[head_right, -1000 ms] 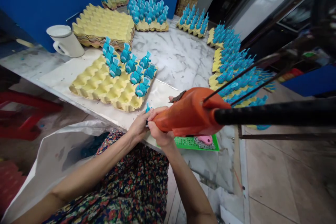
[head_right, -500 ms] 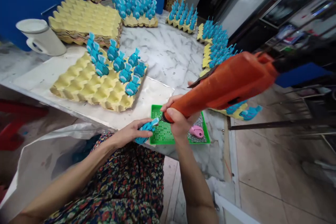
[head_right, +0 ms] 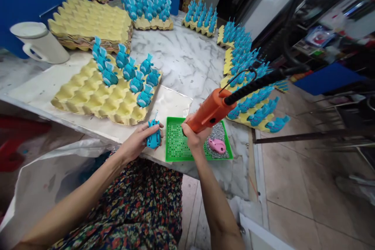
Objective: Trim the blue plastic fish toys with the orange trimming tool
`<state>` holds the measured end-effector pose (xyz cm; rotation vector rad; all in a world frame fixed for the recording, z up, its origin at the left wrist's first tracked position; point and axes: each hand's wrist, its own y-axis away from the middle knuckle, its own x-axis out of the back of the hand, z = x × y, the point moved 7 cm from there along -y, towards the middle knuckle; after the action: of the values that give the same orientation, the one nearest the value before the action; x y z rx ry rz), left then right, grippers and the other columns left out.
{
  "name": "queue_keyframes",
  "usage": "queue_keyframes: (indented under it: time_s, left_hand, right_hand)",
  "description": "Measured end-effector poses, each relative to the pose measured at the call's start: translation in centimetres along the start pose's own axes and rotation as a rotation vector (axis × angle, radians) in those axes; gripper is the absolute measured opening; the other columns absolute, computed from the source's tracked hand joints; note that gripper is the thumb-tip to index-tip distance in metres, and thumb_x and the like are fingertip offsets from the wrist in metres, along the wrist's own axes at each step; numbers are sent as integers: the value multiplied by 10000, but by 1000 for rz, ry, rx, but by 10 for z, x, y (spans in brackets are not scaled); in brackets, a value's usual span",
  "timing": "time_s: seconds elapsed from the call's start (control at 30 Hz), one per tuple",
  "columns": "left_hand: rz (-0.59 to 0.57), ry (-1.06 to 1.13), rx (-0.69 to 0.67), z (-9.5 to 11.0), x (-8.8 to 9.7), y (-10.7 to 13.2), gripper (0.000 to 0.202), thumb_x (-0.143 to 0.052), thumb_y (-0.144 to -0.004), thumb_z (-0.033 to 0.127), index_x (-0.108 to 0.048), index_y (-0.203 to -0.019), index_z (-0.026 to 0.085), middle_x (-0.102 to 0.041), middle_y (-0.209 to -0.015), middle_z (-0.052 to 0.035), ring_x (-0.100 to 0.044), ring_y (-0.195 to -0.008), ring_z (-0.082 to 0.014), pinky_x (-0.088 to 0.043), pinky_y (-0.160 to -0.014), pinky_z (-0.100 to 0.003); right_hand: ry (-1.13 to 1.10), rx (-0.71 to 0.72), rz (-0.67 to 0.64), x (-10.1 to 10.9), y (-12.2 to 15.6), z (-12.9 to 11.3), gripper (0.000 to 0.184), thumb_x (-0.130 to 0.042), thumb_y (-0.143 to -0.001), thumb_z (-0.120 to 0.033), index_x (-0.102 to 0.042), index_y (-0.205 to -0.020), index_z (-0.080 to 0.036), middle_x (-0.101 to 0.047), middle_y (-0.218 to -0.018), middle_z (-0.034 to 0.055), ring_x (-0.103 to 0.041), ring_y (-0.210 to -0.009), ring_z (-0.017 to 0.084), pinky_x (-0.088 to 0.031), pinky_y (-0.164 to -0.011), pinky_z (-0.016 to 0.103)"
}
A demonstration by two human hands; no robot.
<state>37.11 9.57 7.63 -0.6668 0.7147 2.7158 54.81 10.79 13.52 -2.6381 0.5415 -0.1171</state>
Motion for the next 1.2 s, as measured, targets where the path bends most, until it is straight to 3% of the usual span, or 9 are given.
queue_keyframes:
  time_s: [0.23, 0.4, 0.6, 0.73, 0.87, 1.2]
  left_hand:
    - [33, 29, 3, -6, 3, -7, 462, -814, -638, 529, -633, -828, 148, -595, -653, -5, -501, -518, -111, -336, -473, -234]
    - [60, 30, -7, -15, 8, -13, 448, -842, -617, 497, -598, -782, 160, -560, -626, 27, -479, -509, -89, -341, -470, -216]
    - [221, 135, -36, -25, 9, -17, 453, -859, -571, 472, -579, -759, 169, -529, -591, 55, -449, -489, -77, -352, -466, -209]
    - [295, 240, -112, -23, 2, -17, 451, -868, -563, 440, -614, -812, 163, -611, -673, 31, -524, -587, -92, -414, -552, -208]
    - [289, 274, -172, -22, -1, -19, 419, -862, -582, 427, -601, -763, 154, -608, -680, 26, -522, -615, -93, -429, -591, -207]
    - [311, 294, -183, -20, -2, -16, 402, -844, -593, 418, -577, -750, 160, -568, -666, 36, -490, -613, -92, -408, -582, -210]
  right_hand:
    - [-28, 53, 36, 0, 5, -5, 229, -707, -687, -261, -583, -874, -214, -602, -628, -59, -540, -526, 157, -457, -588, 324]
    - [18, 75, 39, 3, 6, -9, 112, -700, -702, -261, -601, -701, -209, -595, -608, -35, -527, -517, 152, -443, -558, 316]
    - [-20, 110, 89, 2, 5, -30, 52, -683, -687, -216, -639, -662, -203, -608, -620, -22, -552, -538, 170, -469, -582, 345]
    - [-177, 109, -89, -28, 14, -55, 38, -639, -717, -269, -650, -704, -235, -608, -677, -19, -581, -590, 191, -489, -607, 369]
    - [-254, 80, -292, -54, 26, -66, 49, -639, -743, -286, -623, -773, -251, -592, -722, -26, -575, -633, 178, -502, -641, 349]
    - [-197, 92, -334, -60, 35, -40, 49, -626, -774, -273, -601, -816, -267, -588, -755, -24, -585, -698, 188, -512, -720, 358]
